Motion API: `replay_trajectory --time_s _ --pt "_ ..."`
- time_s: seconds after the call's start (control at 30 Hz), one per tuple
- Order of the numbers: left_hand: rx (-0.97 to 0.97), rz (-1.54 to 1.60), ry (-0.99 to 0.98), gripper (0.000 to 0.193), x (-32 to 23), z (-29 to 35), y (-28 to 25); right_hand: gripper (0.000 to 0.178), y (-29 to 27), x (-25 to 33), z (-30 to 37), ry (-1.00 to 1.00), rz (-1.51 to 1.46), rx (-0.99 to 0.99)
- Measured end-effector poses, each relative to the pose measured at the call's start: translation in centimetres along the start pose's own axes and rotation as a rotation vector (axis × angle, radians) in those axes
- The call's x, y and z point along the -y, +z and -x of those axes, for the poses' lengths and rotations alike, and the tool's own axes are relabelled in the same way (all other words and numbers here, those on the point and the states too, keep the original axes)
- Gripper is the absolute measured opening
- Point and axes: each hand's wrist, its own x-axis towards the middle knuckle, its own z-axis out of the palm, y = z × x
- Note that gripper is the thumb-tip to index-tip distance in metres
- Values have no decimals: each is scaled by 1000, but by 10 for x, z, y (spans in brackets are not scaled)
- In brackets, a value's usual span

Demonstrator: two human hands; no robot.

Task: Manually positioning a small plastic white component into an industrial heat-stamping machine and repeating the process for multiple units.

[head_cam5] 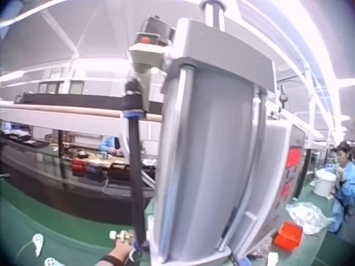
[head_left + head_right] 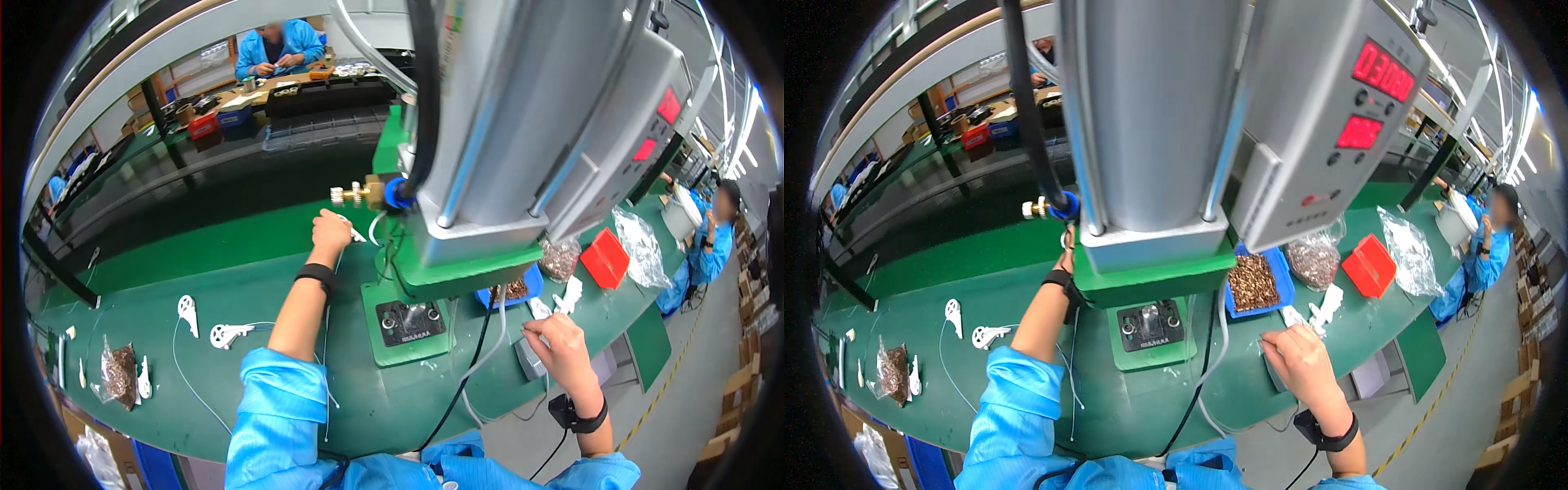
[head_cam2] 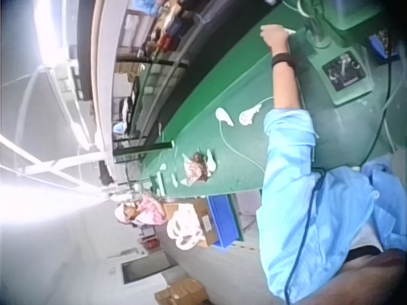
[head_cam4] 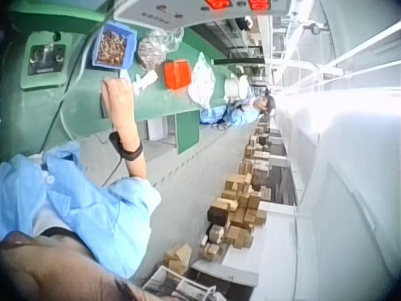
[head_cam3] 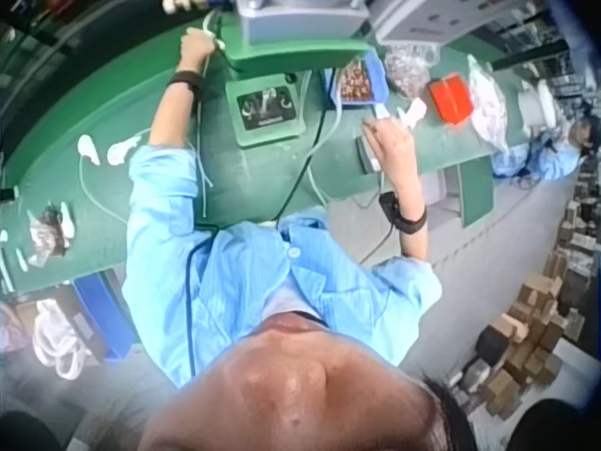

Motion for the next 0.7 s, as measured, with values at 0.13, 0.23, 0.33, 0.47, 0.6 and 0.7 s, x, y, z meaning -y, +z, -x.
replay_trajectory --time_s 0.13,0.23,0.33,0.47,0.6,0.7 --pt "43 539 219 49 -59 66 -100 15 4 -13 8 68 -52 -82" --pt "-176 939 236 40 -60 109 -154 14 9 -16 0 73 -91 -70" --pt "-58 1302 284 20 -58 160 -197 14 9 -13 -8 78 -115 -59" --pt "62 1357 478 21 -63 217 -218 14 19 -13 -17 94 -172 -97" --pt "413 1158 561 21 -85 254 -204 14 21 -9 -20 76 -197 -81" --pt "381 662 674 24 -95 276 -182 14 22 -4 -18 79 -231 -85"
